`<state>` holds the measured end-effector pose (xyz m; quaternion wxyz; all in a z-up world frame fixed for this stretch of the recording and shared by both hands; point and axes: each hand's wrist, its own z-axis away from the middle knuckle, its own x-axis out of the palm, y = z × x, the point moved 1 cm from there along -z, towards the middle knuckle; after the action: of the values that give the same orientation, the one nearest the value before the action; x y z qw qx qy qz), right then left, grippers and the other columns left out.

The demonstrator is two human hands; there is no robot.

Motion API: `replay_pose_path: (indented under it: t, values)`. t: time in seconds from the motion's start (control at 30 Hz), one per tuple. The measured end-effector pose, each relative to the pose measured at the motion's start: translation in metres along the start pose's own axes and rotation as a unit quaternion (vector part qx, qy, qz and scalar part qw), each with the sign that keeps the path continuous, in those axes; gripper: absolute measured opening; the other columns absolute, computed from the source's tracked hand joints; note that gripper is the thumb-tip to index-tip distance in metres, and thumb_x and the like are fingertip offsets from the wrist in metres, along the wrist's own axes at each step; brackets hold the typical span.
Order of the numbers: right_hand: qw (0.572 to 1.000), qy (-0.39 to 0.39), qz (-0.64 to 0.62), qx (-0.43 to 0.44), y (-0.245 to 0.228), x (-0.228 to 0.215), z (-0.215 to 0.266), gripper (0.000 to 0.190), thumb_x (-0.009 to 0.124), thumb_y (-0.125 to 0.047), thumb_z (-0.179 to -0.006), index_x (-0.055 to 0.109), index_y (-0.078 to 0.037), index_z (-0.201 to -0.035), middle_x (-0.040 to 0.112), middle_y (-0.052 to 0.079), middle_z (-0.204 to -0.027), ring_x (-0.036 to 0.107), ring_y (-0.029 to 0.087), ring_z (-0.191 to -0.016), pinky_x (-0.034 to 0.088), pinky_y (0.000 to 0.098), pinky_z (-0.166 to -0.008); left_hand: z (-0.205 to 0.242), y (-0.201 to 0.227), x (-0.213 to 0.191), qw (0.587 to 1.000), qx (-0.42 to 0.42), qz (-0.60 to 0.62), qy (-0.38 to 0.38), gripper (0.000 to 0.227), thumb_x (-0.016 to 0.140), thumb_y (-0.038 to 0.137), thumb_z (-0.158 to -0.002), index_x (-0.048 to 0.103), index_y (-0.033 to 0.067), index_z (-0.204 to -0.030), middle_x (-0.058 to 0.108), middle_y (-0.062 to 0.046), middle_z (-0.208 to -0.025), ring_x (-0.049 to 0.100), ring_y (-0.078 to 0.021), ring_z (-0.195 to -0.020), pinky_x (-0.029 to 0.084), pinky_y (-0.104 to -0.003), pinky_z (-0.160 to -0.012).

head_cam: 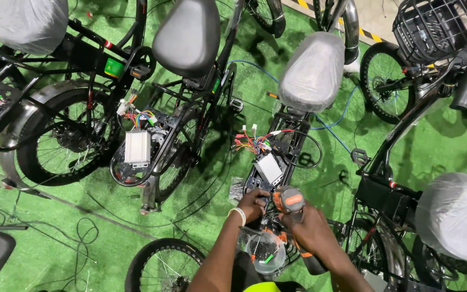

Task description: The person assembles an electric bicycle by attaching a metal bracket to the frame using a screwdriver and a power drill. They handle various screws and wires while working on the bike's central components.

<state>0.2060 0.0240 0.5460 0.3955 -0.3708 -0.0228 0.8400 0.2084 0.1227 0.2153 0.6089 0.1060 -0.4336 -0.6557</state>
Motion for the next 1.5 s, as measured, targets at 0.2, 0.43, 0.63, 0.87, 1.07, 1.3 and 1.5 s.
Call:
replay_pose_path:
  t: [0.2,0.43,0.63,0.87,1.07,1.3,1.5]
  values:
    - [1.000,0.010,0.027,-0.013,0.004,0.006,-0.010,0.029,0.065,-0.031,-0.076,0.063,-0.015,-0.100,0.071,0.008,-0.089,0.063,0.018,-0.081,0.048,0.0351,-0.075,0.005,0.004,0.002,0.999,-0.023,-0.023,0.011,0.053,0.037,-0.018,-0.076,0.064,0.0091,-0.113,0.053,0.001,-0.068,0.047,-0.0107,-0.063,0.042,-0.023,-0.056]
    - [0.999,0.002,0.033,-0.006,-0.009,0.001,-0.005,0.033,0.066,-0.030,-0.077,0.063,-0.015,-0.106,0.075,0.008,-0.094,0.070,0.023,-0.082,0.052,0.0349,-0.075,0.043,0.065,0.014,0.991,-0.083,-0.101,0.024,0.055,0.047,-0.018,-0.078,0.064,0.0149,-0.119,0.057,0.004,-0.075,0.054,-0.0098,-0.075,0.048,-0.024,-0.068]
    - [0.996,-0.006,0.085,0.016,-0.007,0.001,-0.010,0.035,0.064,-0.035,-0.079,0.063,-0.015,-0.107,0.073,0.013,-0.098,0.069,0.027,-0.091,0.050,0.0395,-0.080,0.029,0.044,0.011,0.995,-0.058,-0.081,0.026,0.053,0.050,-0.016,-0.076,0.067,0.0147,-0.117,0.059,0.002,-0.072,0.057,-0.0118,-0.071,0.051,-0.026,-0.067]
    - [0.997,-0.015,0.075,-0.009,-0.004,-0.001,-0.017,0.037,0.064,-0.036,-0.078,0.062,-0.016,-0.110,0.074,0.010,-0.091,0.071,0.023,-0.079,0.051,0.0372,-0.080,0.034,0.051,0.013,0.992,-0.071,-0.104,0.024,0.057,0.041,-0.017,-0.078,0.065,0.0153,-0.117,0.052,0.001,-0.074,0.058,-0.0155,-0.066,0.054,-0.028,-0.066]
    - [0.973,-0.071,0.215,-0.038,-0.025,-0.016,-0.028,0.041,0.066,-0.041,-0.080,0.057,-0.018,-0.113,0.071,0.010,-0.105,0.068,0.029,-0.099,0.053,0.0428,-0.089,0.018,0.029,0.005,0.992,-0.046,-0.113,0.032,0.055,0.051,-0.015,-0.075,0.061,0.0102,-0.123,0.057,-0.005,-0.078,0.063,-0.0185,-0.068,0.059,-0.029,-0.065]
    - [0.963,-0.124,0.225,-0.079,-0.032,-0.026,-0.065,0.029,0.068,-0.039,-0.075,0.071,-0.016,-0.091,0.076,0.009,-0.084,0.071,0.030,-0.096,0.054,0.0428,-0.089,0.018,0.026,-0.002,0.999,-0.017,-0.040,0.031,0.051,0.055,-0.015,-0.074,0.062,0.0030,-0.121,0.061,-0.009,-0.078,0.067,-0.0202,-0.069,0.062,-0.028,-0.063]
    - [0.979,-0.066,0.185,-0.049,-0.027,-0.001,-0.044,0.063,0.066,-0.053,-0.074,0.059,0.002,-0.104,0.068,0.028,-0.106,0.065,0.042,-0.106,0.054,0.0496,-0.088,-0.008,0.000,-0.007,0.993,0.004,-0.119,-0.012,0.060,0.063,-0.017,-0.068,0.058,0.0020,-0.125,0.065,-0.012,-0.082,0.069,-0.0209,-0.072,0.064,-0.033,-0.065]
